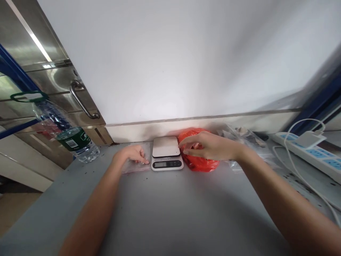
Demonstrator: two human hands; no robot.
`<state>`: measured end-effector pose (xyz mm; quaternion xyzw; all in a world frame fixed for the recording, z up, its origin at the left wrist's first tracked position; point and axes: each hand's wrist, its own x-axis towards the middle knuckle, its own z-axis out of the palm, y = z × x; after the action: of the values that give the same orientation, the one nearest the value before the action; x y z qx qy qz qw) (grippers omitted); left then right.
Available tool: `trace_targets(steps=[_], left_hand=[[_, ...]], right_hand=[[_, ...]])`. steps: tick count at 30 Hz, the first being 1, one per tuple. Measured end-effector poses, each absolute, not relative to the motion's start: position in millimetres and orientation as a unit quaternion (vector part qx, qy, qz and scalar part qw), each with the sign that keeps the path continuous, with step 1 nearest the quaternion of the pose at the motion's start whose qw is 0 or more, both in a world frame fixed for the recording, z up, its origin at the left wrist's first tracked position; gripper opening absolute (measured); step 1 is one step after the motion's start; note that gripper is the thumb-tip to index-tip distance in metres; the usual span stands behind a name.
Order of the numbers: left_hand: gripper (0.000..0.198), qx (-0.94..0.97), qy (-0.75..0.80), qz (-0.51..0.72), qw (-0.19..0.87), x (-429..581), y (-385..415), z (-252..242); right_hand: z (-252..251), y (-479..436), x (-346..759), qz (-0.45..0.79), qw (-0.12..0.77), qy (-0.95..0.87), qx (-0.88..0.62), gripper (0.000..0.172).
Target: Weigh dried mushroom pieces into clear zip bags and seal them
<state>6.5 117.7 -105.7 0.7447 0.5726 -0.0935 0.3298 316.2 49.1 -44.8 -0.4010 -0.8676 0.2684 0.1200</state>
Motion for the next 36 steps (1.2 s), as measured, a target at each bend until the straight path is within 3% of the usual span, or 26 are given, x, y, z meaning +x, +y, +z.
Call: trace_targets(steps=[8, 12, 15, 20, 27, 31, 36], left_hand=[[0.051, 0.772, 0.542, -0.020, 0.332, 0, 100, -59], [0.042, 0.764, 0.564, 0.147, 0.276, 20, 86, -36], [0.040, 0.761, 0.533, 0.218, 0.298, 49, 79, -36], [0.039, 0.769, 0.494, 0.241, 0.328, 83, 72, -50], [0.043, 0.763, 0.509, 0.228, 0.328, 91, 69, -54], [0.041, 0.778, 0.489, 0.206, 0.336, 89, 72, -55], [0.038, 0.795, 0.469, 0.185, 0.338, 83, 73, -52]], right_hand=[[-43, 51, 319, 0.262, 0.145, -0.880, -0.368, 0.032], [-46, 50, 309, 0.306, 0.196, -0.845, -0.393, 0.026], [-52, 48, 298, 0.399, 0.230, -0.775, -0.432, 0.035], [-62, 50, 286, 0.565, 0.258, -0.672, -0.404, 0.015], [-65, 58, 296, 0.624, 0.210, -0.646, -0.386, 0.013], [-65, 60, 302, 0.585, 0.187, -0.681, -0.398, 0.022], [-69, 65, 306, 0.531, 0.235, -0.687, -0.437, 0.035]])
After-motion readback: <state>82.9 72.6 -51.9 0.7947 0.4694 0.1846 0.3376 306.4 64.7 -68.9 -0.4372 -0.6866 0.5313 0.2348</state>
